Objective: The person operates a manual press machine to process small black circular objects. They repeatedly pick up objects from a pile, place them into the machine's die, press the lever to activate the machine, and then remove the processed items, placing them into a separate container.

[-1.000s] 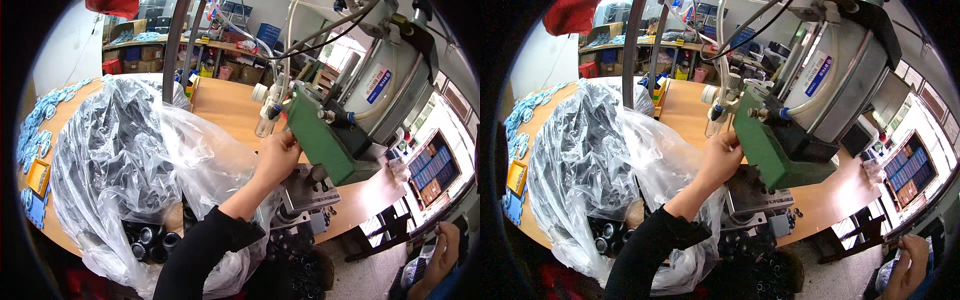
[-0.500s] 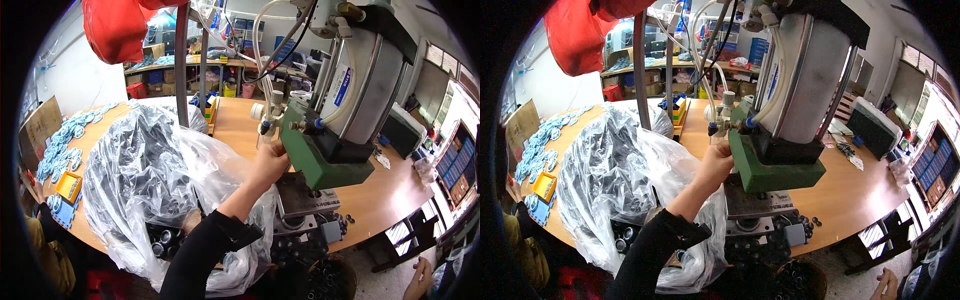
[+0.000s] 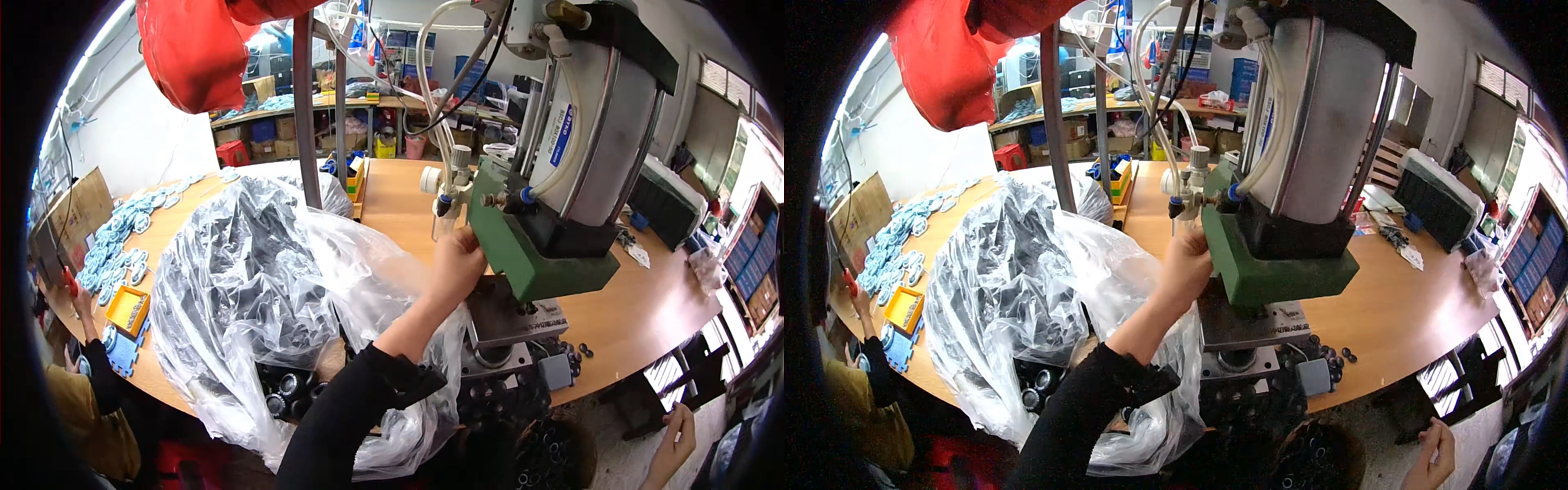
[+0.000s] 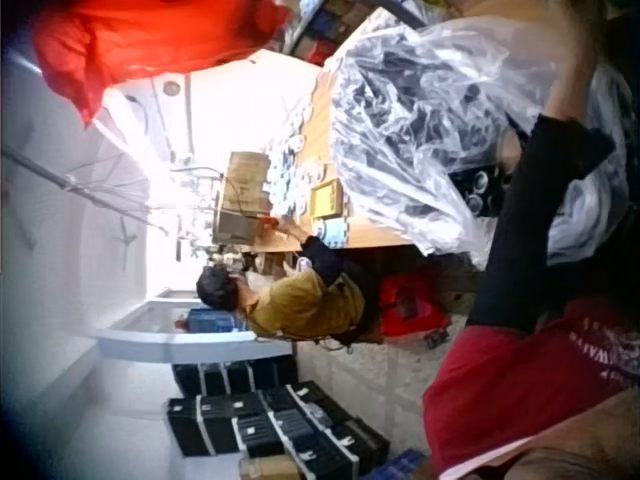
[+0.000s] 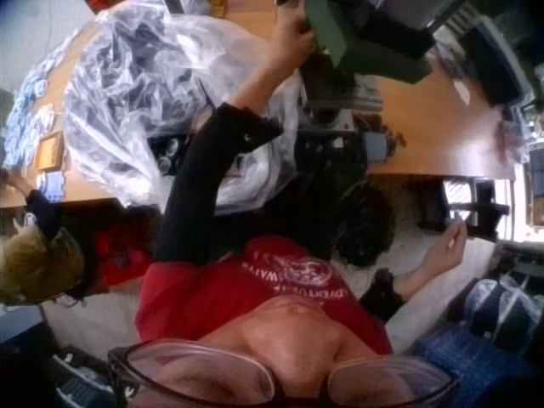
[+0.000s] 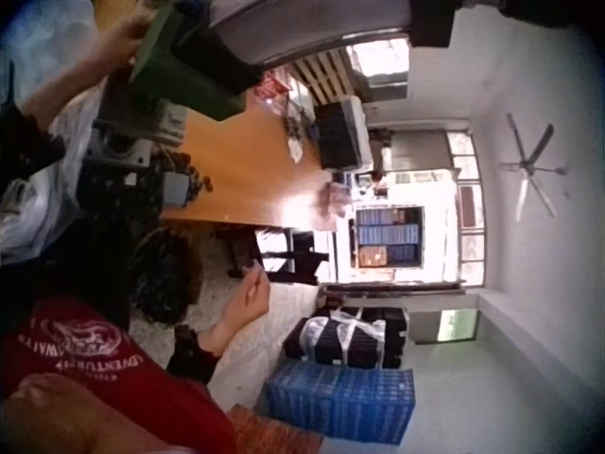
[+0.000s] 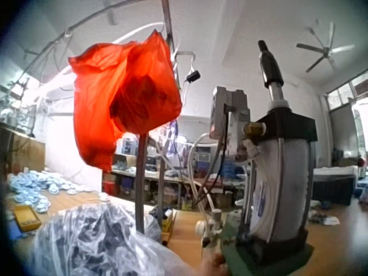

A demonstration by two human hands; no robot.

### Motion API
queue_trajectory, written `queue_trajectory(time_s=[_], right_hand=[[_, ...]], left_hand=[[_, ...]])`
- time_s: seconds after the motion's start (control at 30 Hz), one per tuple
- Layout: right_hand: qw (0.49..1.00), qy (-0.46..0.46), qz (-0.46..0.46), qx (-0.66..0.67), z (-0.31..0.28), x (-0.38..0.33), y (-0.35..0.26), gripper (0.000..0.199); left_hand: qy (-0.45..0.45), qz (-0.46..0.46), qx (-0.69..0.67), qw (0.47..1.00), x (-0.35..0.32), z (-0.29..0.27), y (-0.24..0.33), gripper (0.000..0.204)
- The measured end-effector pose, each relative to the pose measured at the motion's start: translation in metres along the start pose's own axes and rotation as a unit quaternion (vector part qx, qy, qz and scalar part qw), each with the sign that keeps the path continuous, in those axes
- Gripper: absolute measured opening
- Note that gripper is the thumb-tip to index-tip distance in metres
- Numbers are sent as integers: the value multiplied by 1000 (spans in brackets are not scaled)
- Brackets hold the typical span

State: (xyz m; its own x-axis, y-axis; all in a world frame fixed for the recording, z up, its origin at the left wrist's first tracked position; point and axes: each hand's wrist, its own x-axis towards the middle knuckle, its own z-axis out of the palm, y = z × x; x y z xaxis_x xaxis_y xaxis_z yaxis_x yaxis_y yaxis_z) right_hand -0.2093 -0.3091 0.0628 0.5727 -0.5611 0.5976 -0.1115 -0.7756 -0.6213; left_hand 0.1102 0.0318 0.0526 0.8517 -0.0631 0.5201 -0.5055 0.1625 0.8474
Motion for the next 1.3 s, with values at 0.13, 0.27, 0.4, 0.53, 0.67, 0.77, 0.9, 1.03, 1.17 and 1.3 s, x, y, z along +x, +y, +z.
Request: queue_trajectory(time_s=[0.13,0.27,0.4,0.53,0.67,0.77,0.9,1.03,1.17,1.3], right_hand=[[996,59,-67,-15,31,-6,-7,28],[999,-13,9,-28,16,-23,33,26],[995,-86,12,-43,46,-48,71,28],[992,-117,20,48,86,-75,95,41],[934,-253,227,108,94,-85,49,37],[941,-259,159,151,103,-103,17,31],[923,-302,89,219,98,-128,21,23],[921,-280,84,259,89,-143,22,18],[905,-296,140,271,84,-149,41,35],[891,-329,185,254,105,-150,38,38]], left_hand=[[-21,48,138,989,-11,-14,17,19],[-7,-19,194,981,-68,-51,59,20],[85,-108,429,893,-157,-103,116,42],[113,-153,564,804,-246,-152,101,34],[46,-78,615,783,-274,-139,74,29],[55,-115,695,708,-268,-125,59,39],[63,-226,702,673,-265,-129,30,38],[118,-56,641,756,-274,-132,33,29],[209,-145,115,960,-278,-80,81,57],[108,-233,8,966,-282,-43,87,60]])
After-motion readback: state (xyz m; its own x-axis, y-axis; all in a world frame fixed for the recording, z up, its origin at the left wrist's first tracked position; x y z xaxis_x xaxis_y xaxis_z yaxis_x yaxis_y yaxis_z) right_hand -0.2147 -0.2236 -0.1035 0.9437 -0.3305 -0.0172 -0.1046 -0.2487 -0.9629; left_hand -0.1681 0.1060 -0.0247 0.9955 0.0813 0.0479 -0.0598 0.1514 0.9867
